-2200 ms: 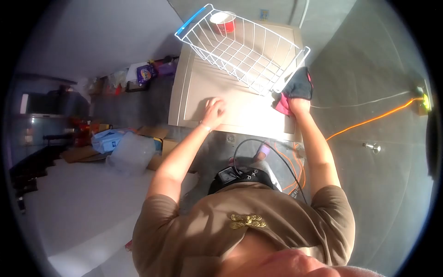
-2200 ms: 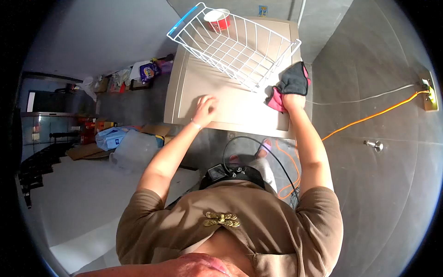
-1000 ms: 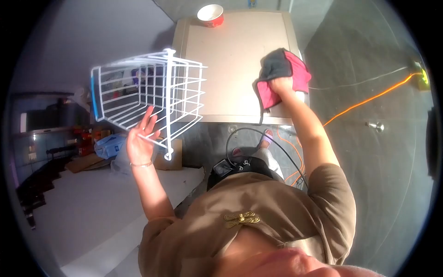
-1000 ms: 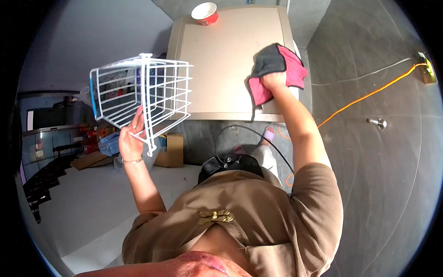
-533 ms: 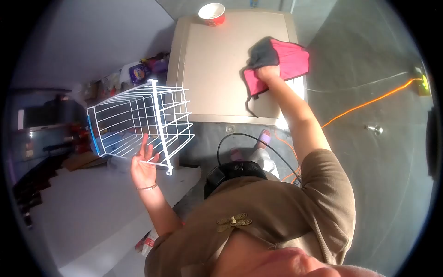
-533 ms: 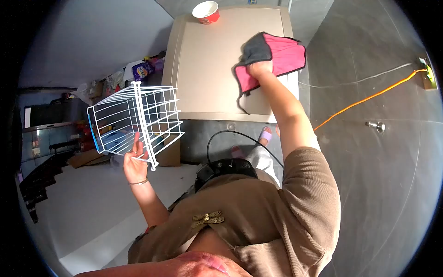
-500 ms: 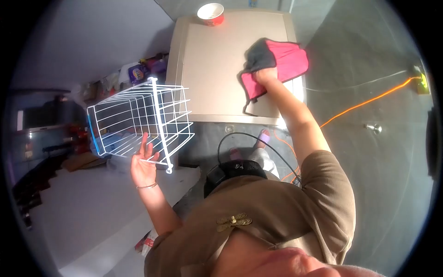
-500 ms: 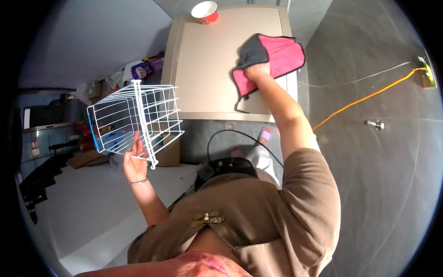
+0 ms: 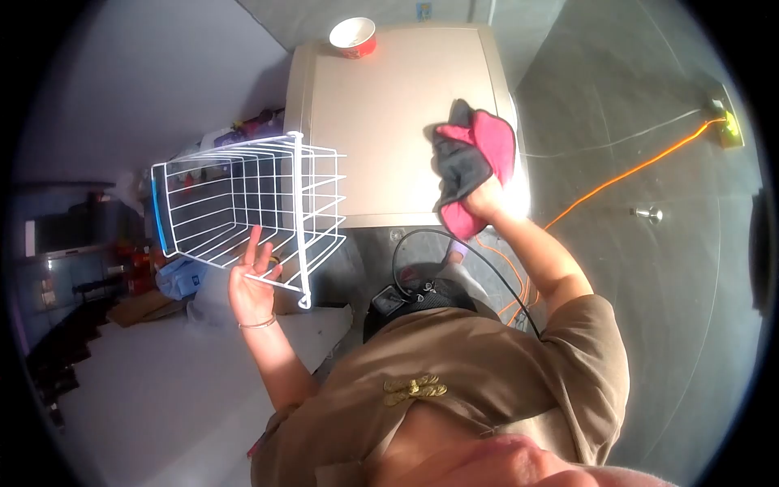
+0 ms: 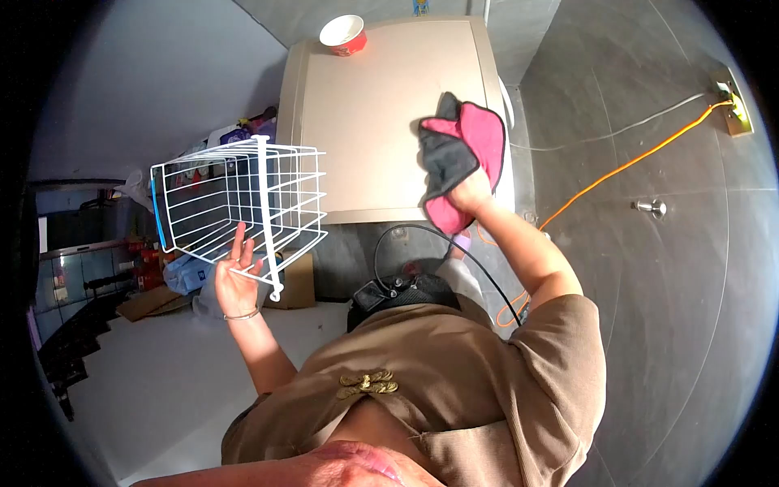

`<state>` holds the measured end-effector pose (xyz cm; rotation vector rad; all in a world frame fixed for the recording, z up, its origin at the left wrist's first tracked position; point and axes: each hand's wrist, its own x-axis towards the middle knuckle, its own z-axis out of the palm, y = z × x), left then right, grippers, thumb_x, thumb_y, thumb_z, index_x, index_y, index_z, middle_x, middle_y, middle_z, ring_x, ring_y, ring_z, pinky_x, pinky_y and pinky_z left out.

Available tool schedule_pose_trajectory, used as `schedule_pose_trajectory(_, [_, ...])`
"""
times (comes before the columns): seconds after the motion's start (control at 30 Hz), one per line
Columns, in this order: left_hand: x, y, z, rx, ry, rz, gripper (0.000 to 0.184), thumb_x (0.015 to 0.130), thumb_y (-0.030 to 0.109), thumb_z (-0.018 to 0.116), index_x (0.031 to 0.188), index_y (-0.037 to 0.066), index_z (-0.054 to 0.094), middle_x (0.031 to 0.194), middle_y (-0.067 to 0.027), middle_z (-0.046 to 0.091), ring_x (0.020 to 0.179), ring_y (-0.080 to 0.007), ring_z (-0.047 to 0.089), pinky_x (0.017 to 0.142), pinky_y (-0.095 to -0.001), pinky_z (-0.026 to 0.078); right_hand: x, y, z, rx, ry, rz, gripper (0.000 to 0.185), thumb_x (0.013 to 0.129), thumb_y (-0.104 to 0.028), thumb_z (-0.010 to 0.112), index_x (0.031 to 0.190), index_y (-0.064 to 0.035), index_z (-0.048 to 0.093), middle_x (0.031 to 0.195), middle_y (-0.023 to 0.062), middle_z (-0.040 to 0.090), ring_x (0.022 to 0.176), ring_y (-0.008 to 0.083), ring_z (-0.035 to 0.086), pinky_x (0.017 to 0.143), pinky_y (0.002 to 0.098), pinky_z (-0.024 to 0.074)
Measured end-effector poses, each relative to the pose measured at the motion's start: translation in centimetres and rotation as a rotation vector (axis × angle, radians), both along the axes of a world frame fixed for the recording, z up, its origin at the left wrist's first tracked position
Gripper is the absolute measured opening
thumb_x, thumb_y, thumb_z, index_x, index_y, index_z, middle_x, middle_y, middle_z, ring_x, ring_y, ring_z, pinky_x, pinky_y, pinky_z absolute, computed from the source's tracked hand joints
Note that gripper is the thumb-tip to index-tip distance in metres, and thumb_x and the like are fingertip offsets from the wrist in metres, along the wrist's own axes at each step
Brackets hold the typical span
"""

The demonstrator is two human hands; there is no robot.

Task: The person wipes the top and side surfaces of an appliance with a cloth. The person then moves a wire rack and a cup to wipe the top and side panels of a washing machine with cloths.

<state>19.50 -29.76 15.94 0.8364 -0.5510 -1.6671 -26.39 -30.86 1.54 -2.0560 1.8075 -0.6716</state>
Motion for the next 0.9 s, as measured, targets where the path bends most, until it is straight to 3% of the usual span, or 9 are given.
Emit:
schedule_pose_trajectory(0.1, [-0.4, 0.1, 0.2, 0.002, -0.009, 0.013, 0.04, 0.083, 0.007, 0.043, 0.116, -0.013, 0.051, 0.148, -0.0223, 0.035, 0.121, -0.0327, 0.055, 0.078, -0.0482, 0.061, -2.5, -4.7, -1.6, -0.11, 0.04, -0.079, 0.038, 0.089, -0.032, 0.051, 0.121, -0.0112, 0.058, 0.128, 0.0151, 0.055, 0.123, 0.0329, 0.047, 0.107, 0.0426, 0.0348])
schedule_pose_trajectory(0.17, [-0.4, 0.6, 0.0, -0.007, -0.019, 0.019, 0.045, 0.083, 0.007, 0.043, 0.122, -0.013, 0.048, 0.149, -0.0219, 0.035, 0.121, -0.0322, 0.055, 0.078, -0.0476, 0.062, -4.3, -9.2, -3.8, -0.08, 0.324, -0.084, 0.038, 0.091, -0.028, 0.047, 0.123, -0.0106, 0.057, 0.134, 0.0155, 0.053, 0.127, 0.0317, 0.047, 0.106, 0.0411, 0.0368])
schedule_pose_trajectory(0.33, [-1.2, 1.0, 1.7, 0.022, 0.007, 0.042, 0.055, 0.083, 0.006, 0.04, 0.135, -0.014, 0.036, 0.152, -0.0193, 0.03, 0.123, -0.0313, 0.054, 0.081, -0.0479, 0.061, -4.9, -18.6, -4.4, 0.125, 0.283, -0.151, 0.039, 0.091, -0.027, 0.045, 0.123, -0.0091, 0.059, 0.13, 0.0151, 0.057, 0.12, 0.0302, 0.054, 0.101, 0.0405, 0.0428])
schedule_pose_trajectory(0.47, [-1.6, 1.3, 2.6, 0.033, 0.056, 0.033, 0.058, 0.085, 0.005, 0.038, 0.139, -0.014, 0.029, 0.153, -0.0179, 0.028, 0.124, -0.0301, 0.054, 0.085, -0.0506, 0.059, -4.8, -21.3, -4.4, -0.048, 0.105, -0.212, 0.028, 0.089, -0.021, 0.046, 0.106, -0.0062, 0.064, 0.114, 0.0168, 0.063, 0.106, 0.034, 0.059, 0.089, 0.0409, 0.0484])
schedule_pose_trajectory(0.57, [-1.6, 1.3, 2.4, 0.034, 0.081, 0.019, 0.059, 0.085, 0.005, 0.038, 0.141, -0.013, 0.026, 0.153, -0.017, 0.029, 0.125, -0.0295, 0.053, 0.085, -0.0503, 0.058, -4.9, -20.3, -4.5, -0.183, 0.1, -0.224, 0.028, 0.089, -0.02, 0.045, 0.105, -0.0061, 0.064, 0.114, 0.0166, 0.063, 0.105, 0.0339, 0.06, 0.088, 0.0409, 0.0486])
schedule_pose_trajectory(0.7, [-1.3, 1.2, 1.7, 0.04, 0.072, 0.022, 0.062, 0.085, 0.005, 0.038, 0.143, -0.01, 0.024, 0.152, -0.0156, 0.031, 0.125, -0.0271, 0.053, 0.085, -0.0488, 0.058, -4.3, -13.2, -5.6, -0.227, 0.31, -0.098, 0.027, 0.088, -0.017, 0.047, 0.11, -0.0074, 0.061, 0.114, 0.0178, 0.061, 0.106, 0.0358, 0.057, 0.089, 0.0419, 0.0476])
schedule_pose_trajectory(0.77, [-1.3, 1.0, 1.6, 0.047, 0.066, 0.018, 0.062, 0.084, 0.005, 0.038, 0.144, -0.009, 0.025, 0.152, -0.0155, 0.032, 0.124, -0.0265, 0.054, 0.085, -0.0481, 0.058, -3.5, -9.3, -4.0, -0.271, 0.238, -0.076, 0.025, 0.085, -0.012, 0.051, 0.109, -0.0071, 0.06, 0.11, 0.0171, 0.06, 0.105, 0.0353, 0.057, 0.089, 0.0416, 0.0467])
schedule_pose_trajectory(0.83, [-1.2, 0.9, 1.4, 0.053, 0.056, 0.018, 0.063, 0.084, 0.005, 0.038, 0.144, -0.009, 0.025, 0.152, -0.0154, 0.033, 0.124, -0.0259, 0.054, 0.085, -0.0475, 0.059, -3.6, -5.1, -4.8, -0.138, 0.054, -0.019, 0.034, 0.083, -0.014, 0.053, 0.117, -0.0107, 0.059, 0.124, 0.0186, 0.056, 0.118, 0.0379, 0.051, 0.099, 0.0424, 0.0423])
schedule_pose_trajectory(0.9, [-1.1, 0.9, 1.2, 0.05, 0.043, 0.025, 0.063, 0.083, 0.005, 0.039, 0.143, -0.009, 0.027, 0.151, -0.0158, 0.034, 0.124, -0.0262, 0.054, 0.083, -0.0471, 0.059, -2.3, -0.9, 0.1, -0.087, -0.002, -0.005, 0.033, 0.084, -0.015, 0.054, 0.115, -0.0101, 0.059, 0.12, 0.0195, 0.056, 0.115, 0.0391, 0.051, 0.098, 0.0447, 0.0423])
